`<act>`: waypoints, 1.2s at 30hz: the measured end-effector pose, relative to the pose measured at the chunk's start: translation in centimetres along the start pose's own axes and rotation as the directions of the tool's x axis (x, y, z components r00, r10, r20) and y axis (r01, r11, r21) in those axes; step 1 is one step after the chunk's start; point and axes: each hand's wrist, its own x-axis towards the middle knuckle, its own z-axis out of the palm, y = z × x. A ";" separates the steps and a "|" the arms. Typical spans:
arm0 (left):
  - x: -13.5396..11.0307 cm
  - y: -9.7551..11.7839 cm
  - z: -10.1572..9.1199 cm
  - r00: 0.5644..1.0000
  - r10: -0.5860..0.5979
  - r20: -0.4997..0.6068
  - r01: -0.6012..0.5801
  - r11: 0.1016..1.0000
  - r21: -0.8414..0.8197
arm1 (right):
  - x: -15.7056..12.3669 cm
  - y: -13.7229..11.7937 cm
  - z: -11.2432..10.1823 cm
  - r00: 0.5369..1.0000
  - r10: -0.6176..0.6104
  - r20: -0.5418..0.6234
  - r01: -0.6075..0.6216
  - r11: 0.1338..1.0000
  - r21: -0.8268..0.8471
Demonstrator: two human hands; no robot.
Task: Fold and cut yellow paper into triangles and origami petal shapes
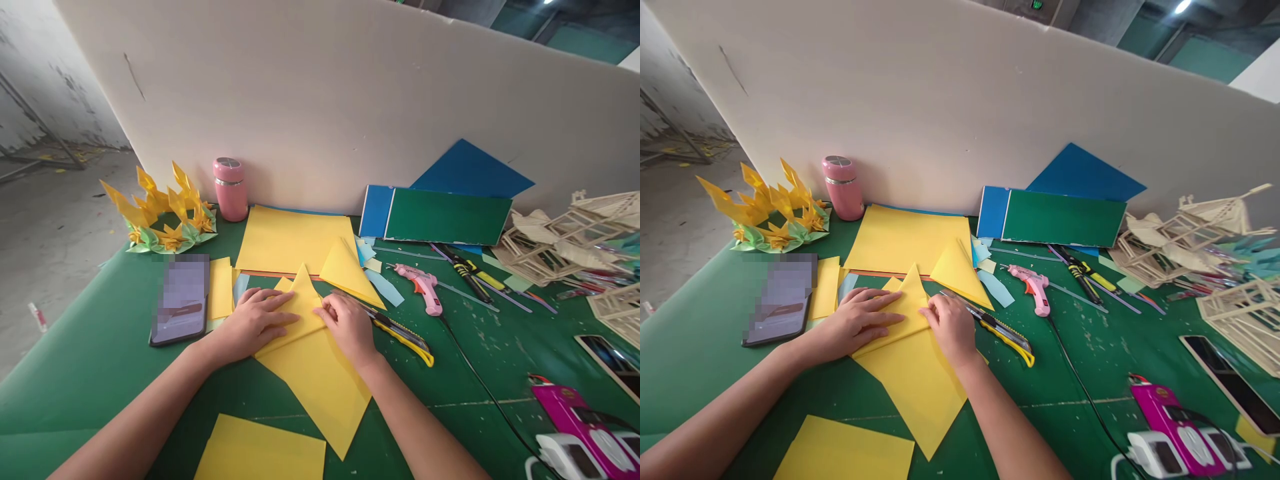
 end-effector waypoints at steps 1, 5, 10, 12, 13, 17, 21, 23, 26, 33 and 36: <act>0.0 0.0 0.0 1.000 0.001 -0.005 -0.001 1.000 0.001 | 0.0 0.0 0.0 1.000 0.002 -0.001 -0.002 1.000 0.001; 0.0 0.2 0.0 1.000 0.017 -0.014 -0.017 1.000 0.023 | -0.1 0.1 0.2 1.000 0.006 -0.009 -0.006 1.000 0.005; 0.0 0.4 0.2 0.999 0.031 -0.017 -0.030 0.997 0.065 | -0.3 -0.2 -0.3 0.999 -0.012 -0.051 0.013 1.000 0.015; -0.1 0.4 0.3 1.000 0.029 -0.002 -0.029 0.998 0.063 | -0.4 -0.5 -0.8 0.993 -0.086 -0.076 0.089 0.995 0.041; -0.1 0.4 0.3 1.000 0.028 0.008 -0.029 0.998 0.058 | -0.5 -0.7 -1.1 0.988 -0.140 -0.072 0.145 0.987 0.064; -0.2 0.3 0.3 0.999 0.022 0.028 -0.023 0.999 0.036 | -1.0 -1.1 -2.2 0.936 -0.347 0.059 0.333 0.927 0.170; -0.2 0.3 0.1 1.000 0.002 0.027 -0.002 1.000 0.004 | -1.4 -1.0 -2.7 0.908 -0.395 0.139 0.370 0.912 0.176; -0.2 0.4 0.1 1.000 -0.002 0.029 0.002 1.000 -0.019 | -1.6 -1.0 -2.8 0.905 -0.397 0.154 0.372 0.913 0.167; -0.1 0.5 0.1 0.999 -0.025 0.030 0.026 0.998 -0.058 | -1.8 -0.9 -2.9 0.895 -0.415 0.167 0.390 0.907 0.161; -0.1 0.7 0.1 0.997 -0.059 0.040 0.061 0.997 -0.051 | -2.0 -1.0 -2.8 0.907 -0.376 0.189 0.349 0.923 0.161; -0.2 0.6 0.4 0.998 -0.049 0.029 0.049 0.999 -0.016 | -1.8 -1.1 -2.9 0.911 -0.364 0.195 0.339 0.929 0.151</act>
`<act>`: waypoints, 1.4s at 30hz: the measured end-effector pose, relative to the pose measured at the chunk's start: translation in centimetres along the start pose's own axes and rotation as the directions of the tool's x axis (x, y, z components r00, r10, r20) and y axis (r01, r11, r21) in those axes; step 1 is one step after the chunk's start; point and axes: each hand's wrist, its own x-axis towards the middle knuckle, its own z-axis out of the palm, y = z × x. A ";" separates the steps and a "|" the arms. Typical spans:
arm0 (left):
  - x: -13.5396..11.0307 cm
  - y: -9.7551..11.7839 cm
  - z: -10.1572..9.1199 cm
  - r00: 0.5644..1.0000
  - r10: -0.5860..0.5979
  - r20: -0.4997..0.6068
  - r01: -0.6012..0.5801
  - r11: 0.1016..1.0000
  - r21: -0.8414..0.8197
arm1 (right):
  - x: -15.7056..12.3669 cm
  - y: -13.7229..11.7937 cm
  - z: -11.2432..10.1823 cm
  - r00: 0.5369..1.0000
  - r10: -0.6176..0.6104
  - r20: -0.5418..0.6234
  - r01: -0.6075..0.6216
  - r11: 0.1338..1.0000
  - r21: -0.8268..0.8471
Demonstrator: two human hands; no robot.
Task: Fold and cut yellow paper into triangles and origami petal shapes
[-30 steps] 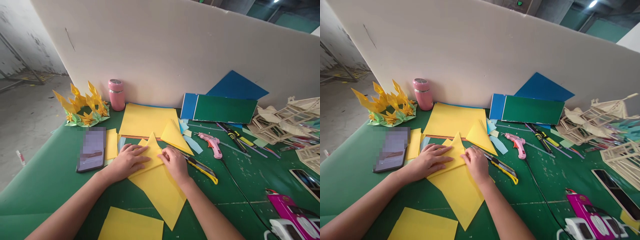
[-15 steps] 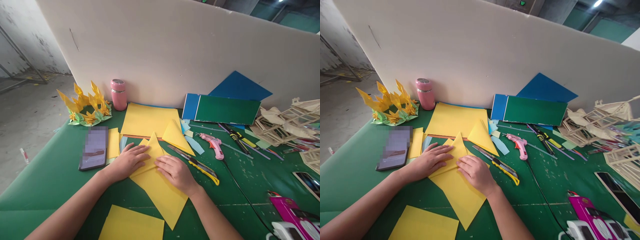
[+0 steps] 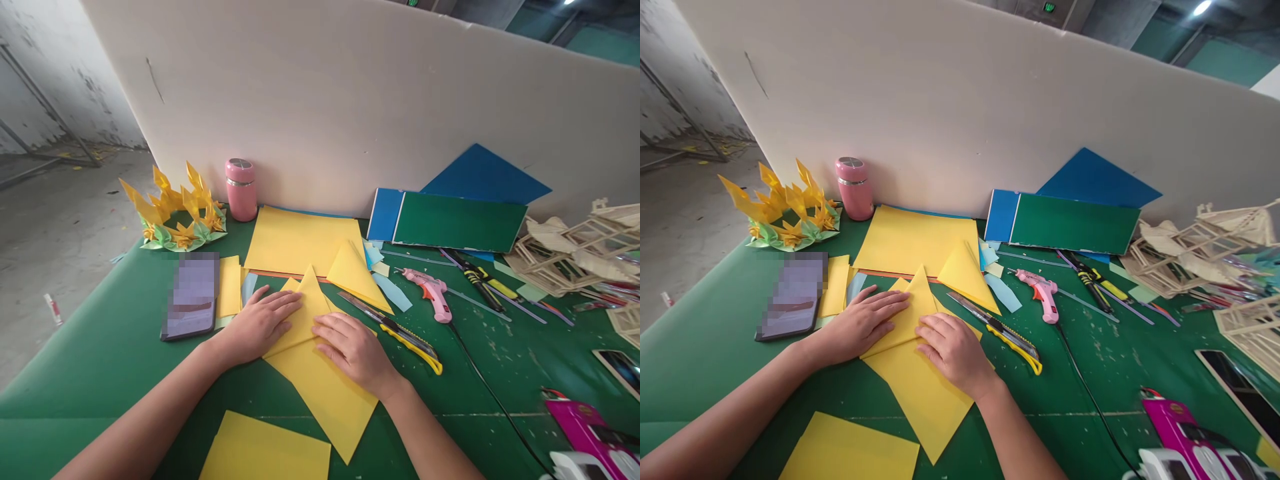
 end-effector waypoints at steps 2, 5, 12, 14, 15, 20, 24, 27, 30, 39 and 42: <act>-0.1 -0.1 0.2 1.000 0.008 -0.023 -0.007 1.000 0.028 | 0.1 0.0 0.0 1.000 0.001 0.007 -0.001 1.000 -0.019; -0.1 -0.2 0.5 0.999 0.018 -0.042 -0.015 0.998 0.056 | 0.4 0.0 0.1 0.999 0.011 0.042 -0.008 0.998 -0.057; 0.0 0.2 0.2 0.999 0.002 -0.034 0.000 0.998 0.056 | 1.7 0.1 0.9 0.993 0.043 0.111 -0.036 0.997 -0.063; 0.1 0.3 0.1 0.998 -0.002 -0.061 0.005 0.999 0.050 | 2.4 0.3 1.0 0.993 0.054 0.104 -0.048 0.997 -0.064; 0.1 0.4 0.1 0.997 -0.003 -0.076 0.006 0.999 0.046 | 2.8 0.4 1.0 0.993 0.053 0.101 -0.047 0.997 -0.069; 0.2 0.6 0.0 0.994 0.014 -0.109 -0.010 0.999 0.032 | 4.6 1.0 1.5 0.992 0.034 0.121 -0.019 0.992 -0.124; 0.1 0.6 -0.1 0.994 0.026 -0.107 -0.020 0.998 0.055 | 5.5 1.5 1.9 0.994 0.077 0.073 -0.067 0.989 -0.134; 0.2 0.7 -0.2 0.995 0.022 -0.094 -0.016 0.998 0.065 | 5.8 1.8 1.9 0.992 0.109 0.064 -0.101 0.988 -0.117; 0.2 0.9 -0.4 0.996 0.013 -0.085 -0.008 0.999 0.053 | 5.9 2.1 2.0 0.990 0.126 0.068 -0.119 0.988 -0.095; 0.2 0.6 -0.6 0.993 -0.055 -0.106 0.055 0.998 -0.002 | 5.3 1.6 1.4 0.992 0.115 0.042 -0.115 0.993 -0.017; 0.2 0.4 -0.6 0.992 -0.063 -0.108 0.061 0.998 -0.020 | 4.3 0.5 0.6 0.998 0.062 0.018 -0.061 0.997 -0.055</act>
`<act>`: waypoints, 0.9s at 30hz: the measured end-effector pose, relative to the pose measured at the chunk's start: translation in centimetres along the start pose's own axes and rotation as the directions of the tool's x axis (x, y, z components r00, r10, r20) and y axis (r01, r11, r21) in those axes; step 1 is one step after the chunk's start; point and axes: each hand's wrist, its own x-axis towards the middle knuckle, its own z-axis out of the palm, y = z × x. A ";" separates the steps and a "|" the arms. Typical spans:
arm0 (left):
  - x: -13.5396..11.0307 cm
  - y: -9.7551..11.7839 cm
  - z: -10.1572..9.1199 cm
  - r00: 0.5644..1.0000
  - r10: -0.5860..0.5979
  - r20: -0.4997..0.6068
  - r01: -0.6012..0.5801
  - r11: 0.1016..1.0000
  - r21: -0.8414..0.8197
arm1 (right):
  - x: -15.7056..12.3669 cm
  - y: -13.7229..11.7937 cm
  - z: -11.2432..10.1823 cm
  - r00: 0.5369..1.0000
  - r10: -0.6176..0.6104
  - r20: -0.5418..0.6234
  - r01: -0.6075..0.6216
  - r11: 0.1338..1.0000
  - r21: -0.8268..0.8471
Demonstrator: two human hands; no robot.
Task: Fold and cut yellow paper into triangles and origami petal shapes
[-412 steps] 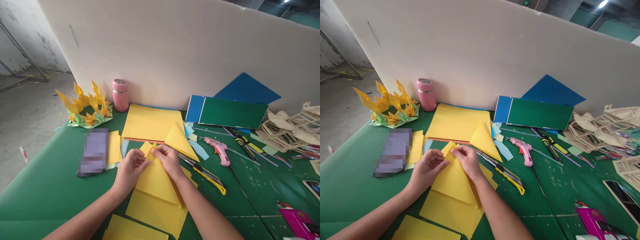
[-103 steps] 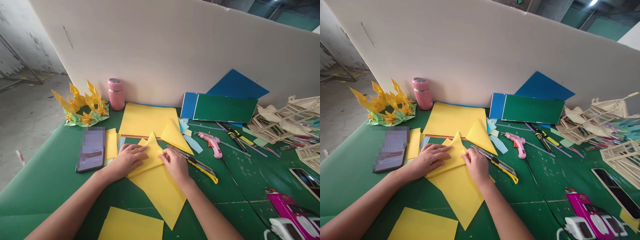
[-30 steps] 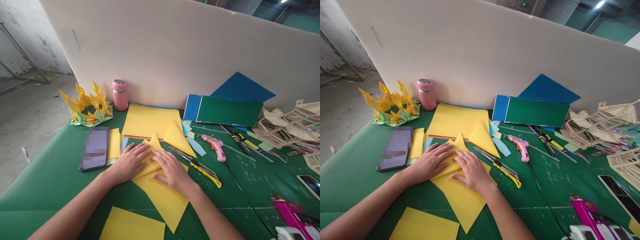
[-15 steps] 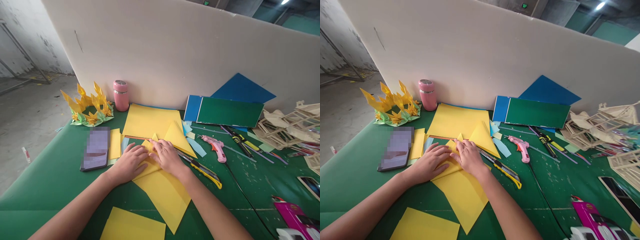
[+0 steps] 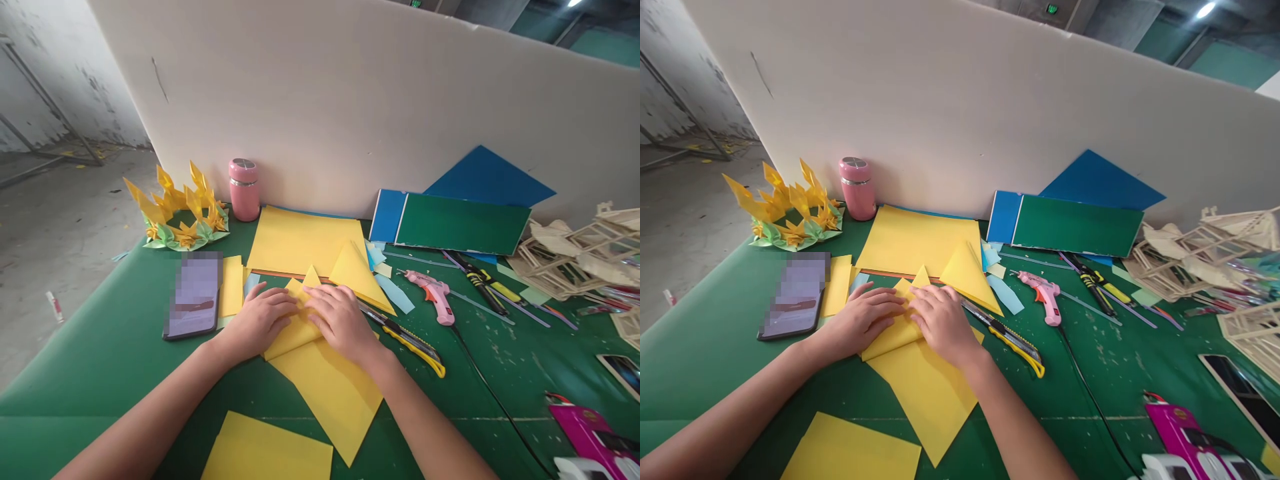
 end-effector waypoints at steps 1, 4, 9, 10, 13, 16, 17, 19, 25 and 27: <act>0.0 0.0 0.0 1.000 -0.002 -0.003 0.002 1.000 -0.005 | -0.5 -0.5 -0.3 1.000 -0.023 -0.019 0.023 1.000 -0.001; 0.0 -0.2 0.2 1.000 -0.006 -0.015 0.005 1.000 -0.012 | -2.2 -1.8 -0.9 0.994 -0.099 -0.049 0.099 0.995 -0.004; 0.2 -0.4 0.2 1.000 -0.016 0.003 0.016 0.999 -0.033 | -4.7 -2.5 -0.9 0.993 -0.113 0.027 0.114 0.993 -0.030; 0.2 -0.4 0.1 1.000 -0.019 0.008 0.020 0.999 -0.040 | -4.9 -2.4 -0.7 0.993 -0.106 0.054 0.108 0.994 -0.035; 0.2 -0.2 -0.1 0.999 -0.034 0.017 0.035 0.998 -0.055 | -5.2 -1.9 -0.3 0.987 -0.083 0.135 0.088 0.996 -0.030; 0.1 0.0 -0.4 0.999 -0.042 0.019 0.043 0.997 -0.056 | -5.1 -1.6 -0.2 0.979 -0.058 0.195 0.062 0.998 -0.011; 0.1 0.1 -0.4 0.999 -0.039 0.020 0.040 0.998 -0.052 | -5.0 -1.6 -0.2 0.976 -0.050 0.212 0.052 0.999 -0.007; 0.0 0.2 -0.5 0.999 -0.026 0.023 0.026 0.999 -0.040 | -4.9 -1.6 -0.3 0.969 -0.035 0.245 0.036 0.999 0.000; -0.1 0.1 -0.2 1.000 0.006 0.028 -0.006 1.000 0.008 | -4.8 -1.6 -0.4 0.948 -0.007 0.317 0.008 1.000 -0.001; -0.1 0.0 -0.2 1.000 0.006 0.031 -0.006 1.000 0.009 | -4.8 -1.6 -0.4 0.943 -0.004 0.332 0.005 1.000 -0.002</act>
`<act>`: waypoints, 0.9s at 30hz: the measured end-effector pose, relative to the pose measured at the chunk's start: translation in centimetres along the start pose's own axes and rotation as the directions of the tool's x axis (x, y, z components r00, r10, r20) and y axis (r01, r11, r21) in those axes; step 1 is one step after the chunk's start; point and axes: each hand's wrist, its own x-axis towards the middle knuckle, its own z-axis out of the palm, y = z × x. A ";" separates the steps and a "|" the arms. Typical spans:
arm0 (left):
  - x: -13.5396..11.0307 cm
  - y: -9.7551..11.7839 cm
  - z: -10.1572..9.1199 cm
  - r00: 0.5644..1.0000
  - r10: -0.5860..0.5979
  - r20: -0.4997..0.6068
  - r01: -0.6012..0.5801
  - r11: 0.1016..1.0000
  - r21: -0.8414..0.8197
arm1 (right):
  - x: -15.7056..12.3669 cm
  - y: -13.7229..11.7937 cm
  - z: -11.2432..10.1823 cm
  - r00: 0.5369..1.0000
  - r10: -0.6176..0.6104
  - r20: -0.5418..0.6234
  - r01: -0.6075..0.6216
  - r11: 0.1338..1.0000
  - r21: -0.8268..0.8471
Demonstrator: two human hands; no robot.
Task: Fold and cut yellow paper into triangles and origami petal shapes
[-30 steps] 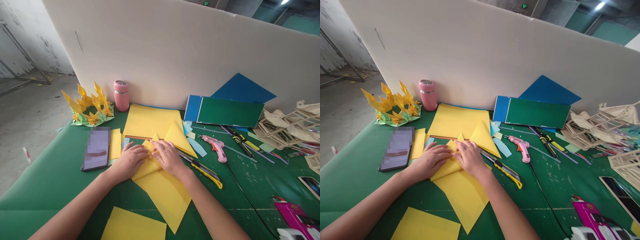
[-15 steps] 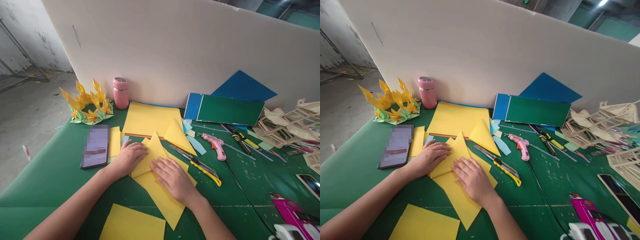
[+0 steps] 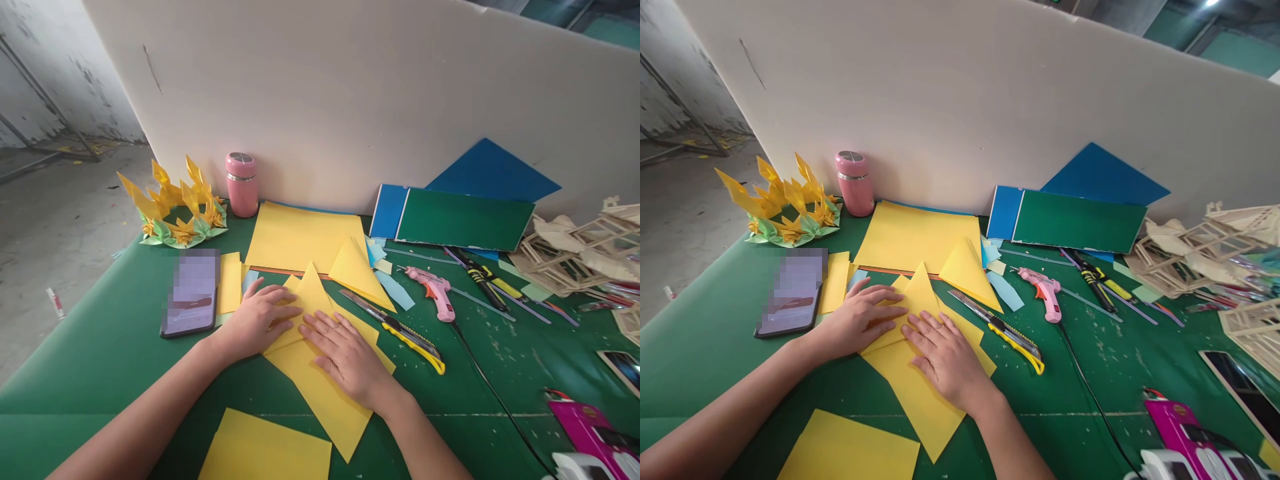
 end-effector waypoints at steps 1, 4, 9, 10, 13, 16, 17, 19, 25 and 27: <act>0.0 0.0 0.0 1.000 -0.003 0.002 0.003 1.000 -0.001 | 0.0 0.0 0.0 1.000 0.002 0.008 -0.002 1.000 0.001; 0.0 -0.1 0.1 1.000 -0.014 0.006 0.014 1.000 -0.003 | 0.1 0.0 -0.1 0.999 0.004 0.033 -0.004 1.000 0.003; 0.0 -0.1 0.2 1.000 -0.011 -0.004 0.010 1.000 -0.005 | 0.1 -0.1 -0.3 0.998 0.011 0.066 -0.011 1.000 0.002; 0.0 -0.1 0.3 1.000 -0.014 -0.011 0.014 1.000 -0.007 | 0.1 -0.1 -0.3 0.998 0.011 0.067 -0.012 1.000 0.002; 0.0 0.1 0.3 0.999 -0.028 -0.037 0.028 0.999 -0.016 | 0.1 -0.1 -0.4 0.998 0.012 0.066 -0.012 1.000 0.002; -0.1 0.3 0.3 0.999 -0.032 -0.044 0.031 0.999 -0.019 | 0.1 -0.1 -0.4 0.998 0.014 0.062 -0.014 1.000 0.001; -0.1 0.3 0.3 0.999 -0.032 -0.040 0.032 0.999 -0.018 | 0.1 -0.1 -0.4 0.998 0.014 0.058 -0.014 1.000 0.000; -0.1 0.3 0.3 0.999 -0.033 -0.031 0.032 0.999 -0.013 | 0.1 -0.2 -0.4 0.999 0.014 0.052 -0.014 1.000 -0.004; -0.1 0.3 0.3 0.999 -0.028 -0.036 0.027 1.000 -0.016 | 0.1 -0.4 -0.6 0.998 0.022 0.055 -0.022 1.000 0.000; -0.1 0.2 0.3 0.999 -0.026 -0.030 0.026 1.000 -0.018 | 0.1 -0.4 -0.7 0.998 0.026 0.064 -0.027 1.000 0.006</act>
